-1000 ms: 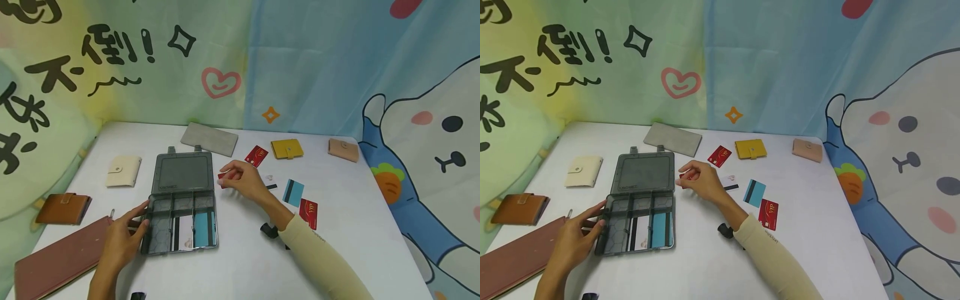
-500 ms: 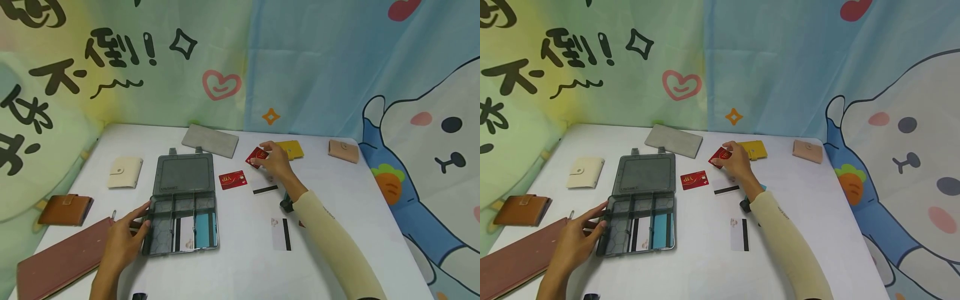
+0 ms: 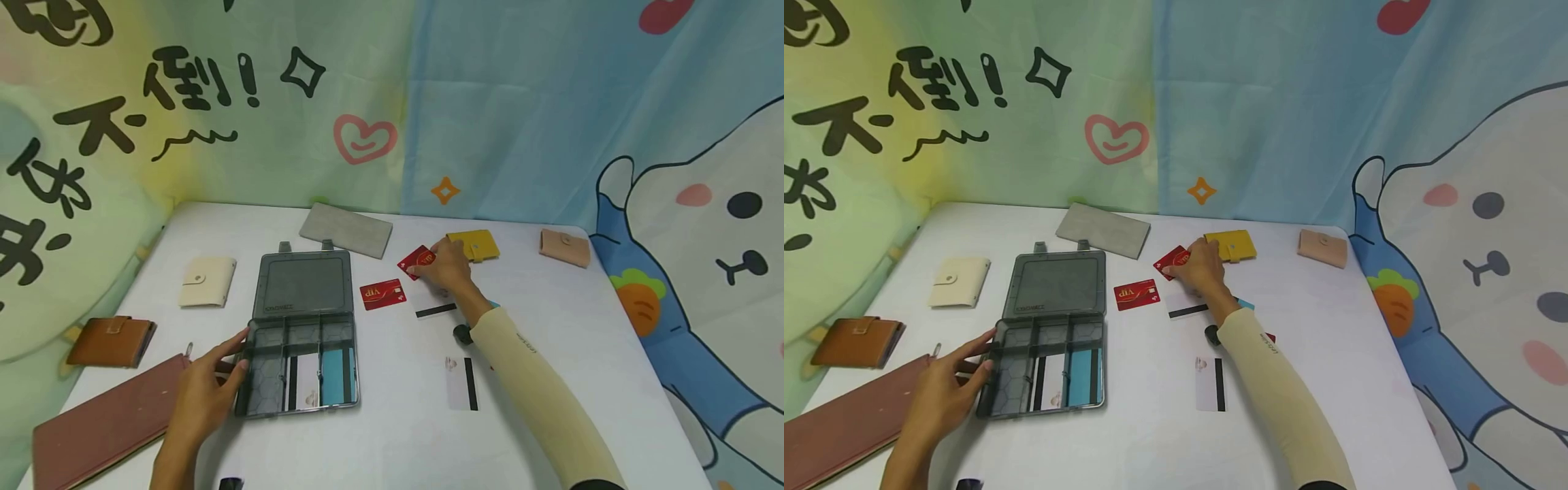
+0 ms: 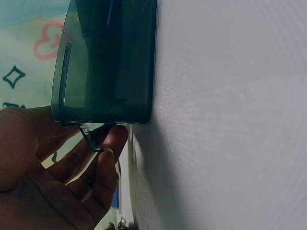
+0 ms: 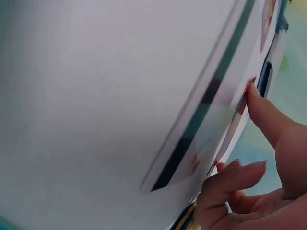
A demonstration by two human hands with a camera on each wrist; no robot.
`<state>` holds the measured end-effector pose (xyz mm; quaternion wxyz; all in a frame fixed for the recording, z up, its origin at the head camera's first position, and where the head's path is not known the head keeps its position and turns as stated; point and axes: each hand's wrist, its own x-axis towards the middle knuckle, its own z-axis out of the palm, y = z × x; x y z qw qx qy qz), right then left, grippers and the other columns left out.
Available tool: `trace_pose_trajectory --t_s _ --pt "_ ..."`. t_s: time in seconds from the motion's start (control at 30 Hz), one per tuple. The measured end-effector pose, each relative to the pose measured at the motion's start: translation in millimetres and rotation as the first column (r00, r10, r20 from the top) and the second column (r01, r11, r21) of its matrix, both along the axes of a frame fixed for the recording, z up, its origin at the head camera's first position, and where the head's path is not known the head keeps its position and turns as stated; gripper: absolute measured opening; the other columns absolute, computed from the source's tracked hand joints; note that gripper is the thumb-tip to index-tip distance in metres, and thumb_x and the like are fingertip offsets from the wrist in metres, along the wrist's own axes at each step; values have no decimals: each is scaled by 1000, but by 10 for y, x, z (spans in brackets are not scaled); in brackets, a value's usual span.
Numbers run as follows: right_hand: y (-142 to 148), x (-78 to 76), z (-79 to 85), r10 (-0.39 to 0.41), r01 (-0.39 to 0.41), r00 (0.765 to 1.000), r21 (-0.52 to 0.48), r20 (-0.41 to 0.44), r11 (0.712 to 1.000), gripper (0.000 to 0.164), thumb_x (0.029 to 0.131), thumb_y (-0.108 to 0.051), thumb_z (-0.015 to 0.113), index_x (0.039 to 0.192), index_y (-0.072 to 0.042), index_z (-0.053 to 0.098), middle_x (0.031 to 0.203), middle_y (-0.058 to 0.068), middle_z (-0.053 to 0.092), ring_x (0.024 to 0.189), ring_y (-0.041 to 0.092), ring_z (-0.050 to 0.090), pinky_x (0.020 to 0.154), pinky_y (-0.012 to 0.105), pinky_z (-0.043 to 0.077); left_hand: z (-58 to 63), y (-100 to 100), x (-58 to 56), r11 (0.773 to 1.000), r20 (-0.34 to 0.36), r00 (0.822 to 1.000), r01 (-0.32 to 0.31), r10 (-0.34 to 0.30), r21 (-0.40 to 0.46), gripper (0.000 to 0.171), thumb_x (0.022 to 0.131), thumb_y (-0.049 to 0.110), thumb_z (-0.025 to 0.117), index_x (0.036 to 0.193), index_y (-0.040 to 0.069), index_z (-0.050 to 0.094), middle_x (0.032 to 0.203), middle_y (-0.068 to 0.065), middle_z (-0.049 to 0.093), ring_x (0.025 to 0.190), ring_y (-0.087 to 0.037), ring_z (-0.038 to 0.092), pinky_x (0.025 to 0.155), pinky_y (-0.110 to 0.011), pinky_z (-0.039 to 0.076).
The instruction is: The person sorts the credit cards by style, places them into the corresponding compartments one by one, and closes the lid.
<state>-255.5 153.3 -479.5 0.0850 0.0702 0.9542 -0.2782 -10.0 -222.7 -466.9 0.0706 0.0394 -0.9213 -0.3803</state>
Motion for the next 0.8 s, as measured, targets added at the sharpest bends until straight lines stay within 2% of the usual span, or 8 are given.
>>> trace_pose_trajectory --t_s 0.1,0.2,0.33,0.47,0.63,0.7,0.8 --pt "-2 8 9 -2 2 1000 -37 12 999 71 75 -44 85 123 -8 49 127 17 43 106 31 48 89 46 47 2 1 -2 1000 9 1000 1 -1 -4 54 93 2 65 145 17 54 127 -18 67 82 -25 71 59 -24 52" --pt "-1 6 1 -14 12 1000 -152 -9 988 61 80 -35 83 122 -11 47 120 14 50 103 28 51 85 41 48 2 2 -3 1000 15 1000 1 -1 -4 55 94 2 65 145 17 54 127 -18 67 82 -24 71 60 -25 52" --pt "-21 46 15 -28 -7 995 -329 -100 944 42 89 -22 76 122 -16 50 106 9 56 91 24 58 74 30 51 0 2 -1 1000 4 1000 4 -4 -2 55 93 1 65 145 17 54 125 -20 67 81 -23 70 61 -24 52" --pt "-95 144 79 -26 -56 983 -429 -182 902 31 91 -20 74 119 -20 61 98 8 58 80 26 62 63 28 55 -4 1 -3 1000 2 1000 4 -4 3 55 93 1 64 145 17 54 125 -19 68 81 -24 70 60 -24 52" --pt "-288 370 199 33 -104 989 -523 -143 846 23 91 -24 73 114 -24 67 95 6 65 79 33 67 64 41 59 1 2 -3 1000 10 1000 -1 1 2 55 94 2 64 145 19 54 126 -19 67 82 -25 71 59 -24 52" --pt "-395 493 243 87 -142 988 -548 -125 824 21 92 -25 72 113 -24 69 94 5 68 77 32 68 65 43 59 4 4 -3 1000 15 1000 -3 3 0 55 94 3 64 145 19 53 126 -19 67 82 -25 71 59 -24 52" --pt "-572 683 299 175 -208 978 -596 -113 776 18 94 -24 70 112 -23 71 91 5 72 73 34 69 61 40 59 7 7 -5 1000 21 1000 -8 8 -1 55 94 3 64 145 19 53 126 -19 67 83 -25 70 59 -24 52"
